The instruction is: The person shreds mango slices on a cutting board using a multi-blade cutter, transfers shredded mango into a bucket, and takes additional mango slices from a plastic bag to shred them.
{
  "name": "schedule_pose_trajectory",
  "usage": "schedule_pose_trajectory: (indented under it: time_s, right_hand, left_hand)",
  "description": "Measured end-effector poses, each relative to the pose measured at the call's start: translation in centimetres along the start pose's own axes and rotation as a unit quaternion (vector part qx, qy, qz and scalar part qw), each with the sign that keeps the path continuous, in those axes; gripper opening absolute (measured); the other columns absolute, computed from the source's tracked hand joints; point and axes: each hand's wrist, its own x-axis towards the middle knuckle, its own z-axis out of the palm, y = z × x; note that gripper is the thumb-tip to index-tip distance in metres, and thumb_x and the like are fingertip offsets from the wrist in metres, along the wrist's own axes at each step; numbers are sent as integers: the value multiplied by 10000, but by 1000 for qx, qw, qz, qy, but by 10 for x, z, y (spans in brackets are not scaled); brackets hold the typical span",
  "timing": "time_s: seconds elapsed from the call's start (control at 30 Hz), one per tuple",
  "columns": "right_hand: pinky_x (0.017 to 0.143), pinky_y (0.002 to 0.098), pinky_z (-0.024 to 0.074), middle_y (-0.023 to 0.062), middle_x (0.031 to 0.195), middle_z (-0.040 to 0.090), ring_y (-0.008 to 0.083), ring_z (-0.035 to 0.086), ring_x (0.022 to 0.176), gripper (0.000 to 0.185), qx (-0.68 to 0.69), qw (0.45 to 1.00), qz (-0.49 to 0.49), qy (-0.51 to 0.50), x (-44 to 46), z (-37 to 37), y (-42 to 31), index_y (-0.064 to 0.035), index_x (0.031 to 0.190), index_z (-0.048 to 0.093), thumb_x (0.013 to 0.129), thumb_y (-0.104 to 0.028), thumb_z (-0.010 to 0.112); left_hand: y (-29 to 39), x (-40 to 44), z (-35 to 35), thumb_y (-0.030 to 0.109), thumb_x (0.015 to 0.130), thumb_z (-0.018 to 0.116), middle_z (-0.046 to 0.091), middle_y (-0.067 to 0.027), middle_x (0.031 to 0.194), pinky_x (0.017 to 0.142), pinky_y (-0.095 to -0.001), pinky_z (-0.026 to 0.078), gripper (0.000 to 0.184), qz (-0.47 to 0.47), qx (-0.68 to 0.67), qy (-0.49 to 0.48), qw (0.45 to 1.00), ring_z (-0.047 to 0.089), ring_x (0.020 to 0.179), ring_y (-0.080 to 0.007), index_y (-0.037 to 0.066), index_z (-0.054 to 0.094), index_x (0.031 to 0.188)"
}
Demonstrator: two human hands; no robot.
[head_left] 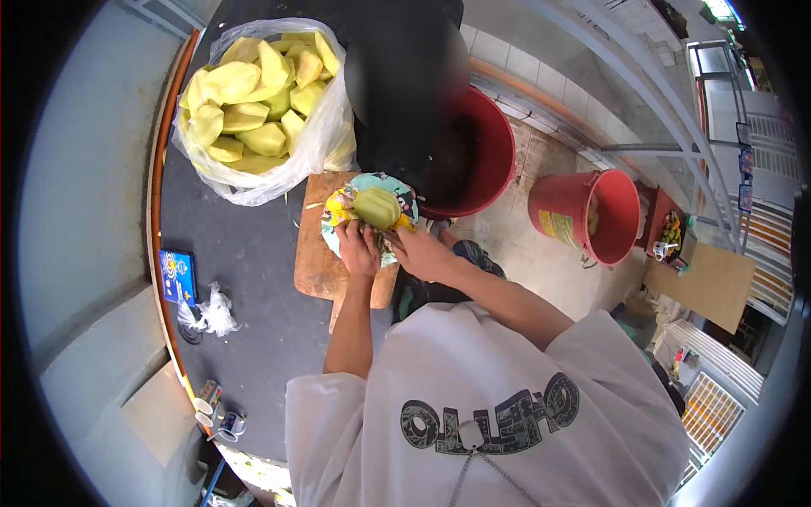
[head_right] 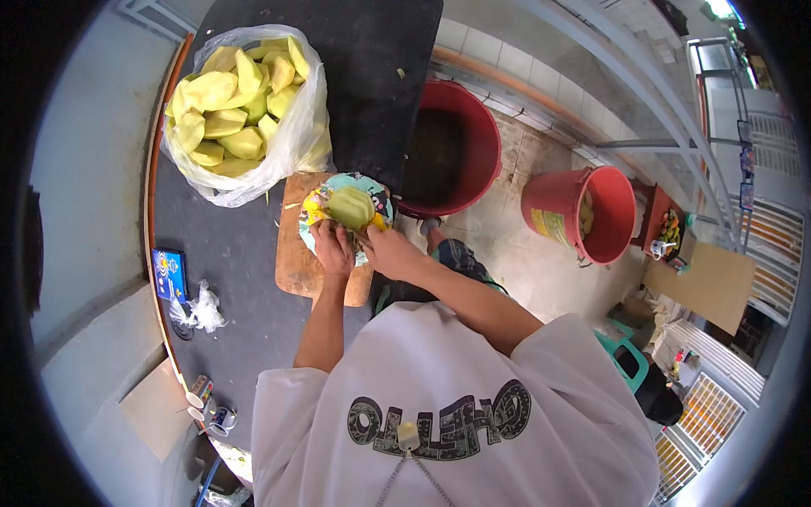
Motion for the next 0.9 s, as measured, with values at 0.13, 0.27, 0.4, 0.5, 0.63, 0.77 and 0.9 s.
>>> schedule_pose_trajectory:
  time_s: [0.13,0.27,0.4,0.5,0.63,0.77,0.9]
  right_hand:
    - [684,581,522,339,783,640,522,649,751,317,22,999,5,32,-18,-35,-12,50,1016,520,947,-248,601]
    - [698,571,497,313,822,640,522,629,783,307,56,995,35,74,-37,-63,2,11,1019,522,939,-270,617]
    - [692,540,463,277,804,617,501,604,792,307,50,987,45,149,-52,-75,26,8,961,515,929,-271,638]
    - [677,526,448,266,789,603,483,595,785,305,80,983,59,151,-61,-79,37,8,942,521,927,-272,641]
    - [666,517,448,266,775,596,473,600,768,307,88,983,79,140,-64,-85,31,8,930,528,925,-275,647]
    - [669,510,447,265,801,610,472,608,791,316,65,985,56,152,-64,-81,31,1,948,532,929,-290,654]
    - [679,503,453,265,832,622,478,609,813,320,55,987,66,135,-66,-81,30,-9,967,533,936,-303,656]
  left_hand:
    - [8,6,3,239,961,637,532,-228,1110,752,-501,512,308,-41,27,12,999,598,946,-437,48,560,1189]
    - [43,24,-3,319,947,664,549,-213,1100,724,-483,518,329,-122,68,-8,990,617,924,-414,90,601,1175]
    - [49,33,-9,443,882,708,558,-196,1189,884,-543,462,444,-106,147,-58,982,569,1049,-405,151,645,1210]
    - [47,43,2,526,803,750,538,-178,1329,1072,-608,313,589,13,150,-39,988,467,1211,-421,190,654,1277]
    - [50,54,11,506,746,802,523,-186,1367,1135,-583,277,618,103,174,-99,974,416,1315,-432,152,679,1238]
    - [31,48,13,388,732,846,556,-190,1351,1113,-570,337,567,100,80,-94,987,439,1325,-432,67,686,1171]
    - [13,43,7,390,749,809,550,-162,1404,1139,-583,315,563,200,124,-150,960,395,1398,-427,52,683,1181]
